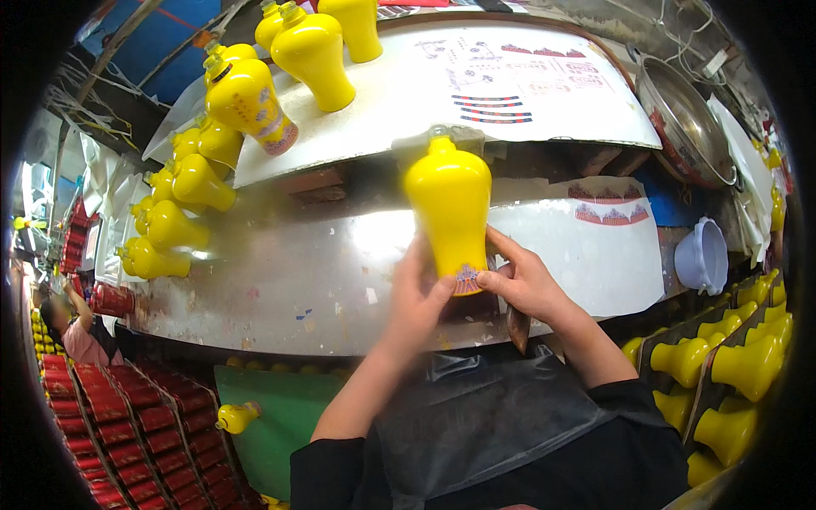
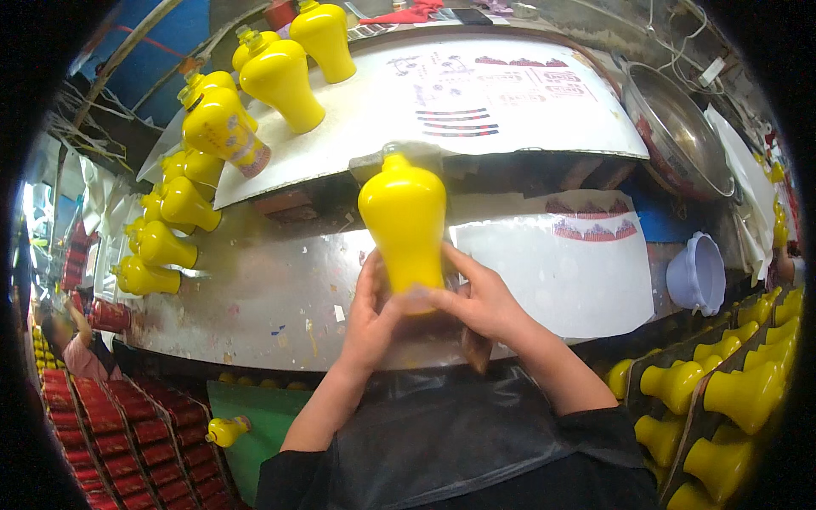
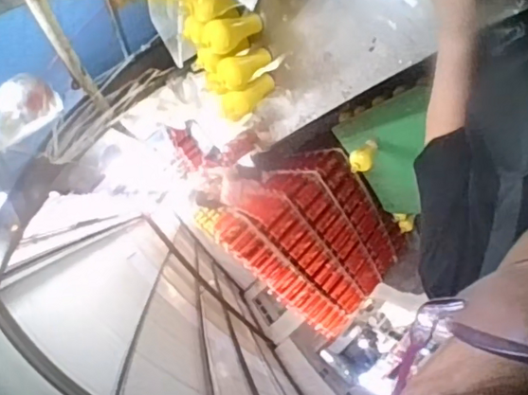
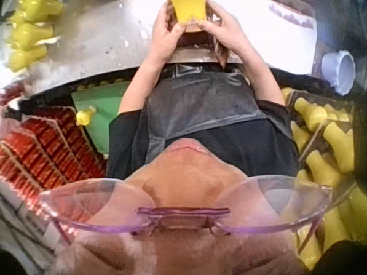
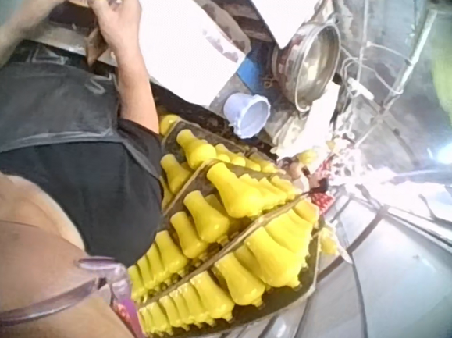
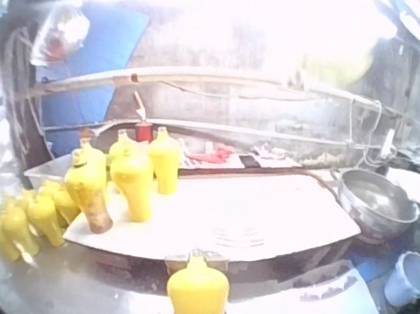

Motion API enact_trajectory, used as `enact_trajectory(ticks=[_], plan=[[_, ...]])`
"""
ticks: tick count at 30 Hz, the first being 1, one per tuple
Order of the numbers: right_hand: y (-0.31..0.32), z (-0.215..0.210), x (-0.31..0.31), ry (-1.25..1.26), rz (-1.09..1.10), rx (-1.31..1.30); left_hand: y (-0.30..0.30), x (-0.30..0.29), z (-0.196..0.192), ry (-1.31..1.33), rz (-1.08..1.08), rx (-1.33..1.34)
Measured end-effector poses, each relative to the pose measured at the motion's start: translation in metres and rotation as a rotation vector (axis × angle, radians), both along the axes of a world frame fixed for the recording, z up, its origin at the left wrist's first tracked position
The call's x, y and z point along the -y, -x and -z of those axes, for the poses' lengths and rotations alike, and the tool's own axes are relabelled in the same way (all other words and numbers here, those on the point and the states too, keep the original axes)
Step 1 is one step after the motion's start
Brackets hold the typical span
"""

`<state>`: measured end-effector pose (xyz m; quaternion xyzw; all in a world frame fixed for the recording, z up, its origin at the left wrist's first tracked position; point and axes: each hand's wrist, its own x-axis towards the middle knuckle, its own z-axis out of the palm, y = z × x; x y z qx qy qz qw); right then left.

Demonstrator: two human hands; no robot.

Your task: The person applies decorative stickers to yellow ceramic bottles, smoothing each label by hand and rotating the bottle to align the design. The person then places a small seal around the bottle neck and sets the finished bottle aside.

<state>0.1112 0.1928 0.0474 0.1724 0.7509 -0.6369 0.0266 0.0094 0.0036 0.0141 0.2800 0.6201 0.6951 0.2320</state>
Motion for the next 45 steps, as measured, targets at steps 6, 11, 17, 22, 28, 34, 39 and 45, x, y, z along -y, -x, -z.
enact_trajectory(ticks=[6,11,17,22,28,34,39,45], plan=[[0.0,0.001,0.001,0.009,0.007,-0.051,0.0,0.0,0.0,-0.004,0.021,0.006],[0.001,0.008,0.002,-0.04,0.028,-0.09,-0.001,0.0,0.007,0.021,-0.058,-0.041],[0.001,0.004,-0.003,0.033,0.033,-0.015,0.004,0.009,0.031,0.111,-0.015,-0.06],[-0.001,-0.001,-0.001,0.01,0.027,-0.029,0.003,0.009,0.031,0.075,-0.012,-0.074],[0.002,-0.001,0.004,-0.048,0.025,-0.045,0.001,0.007,0.023,0.066,-0.016,-0.027],[0.002,0.001,0.003,-0.058,0.045,-0.068,-0.002,0.004,0.017,0.049,-0.049,0.054],[-0.002,0.011,0.001,-0.019,0.079,-0.062,-0.003,0.002,0.012,0.006,-0.042,0.097],[0.004,-0.002,-0.025,0.322,0.519,-0.043,-0.004,0.001,0.013,0.017,-0.051,0.085]])
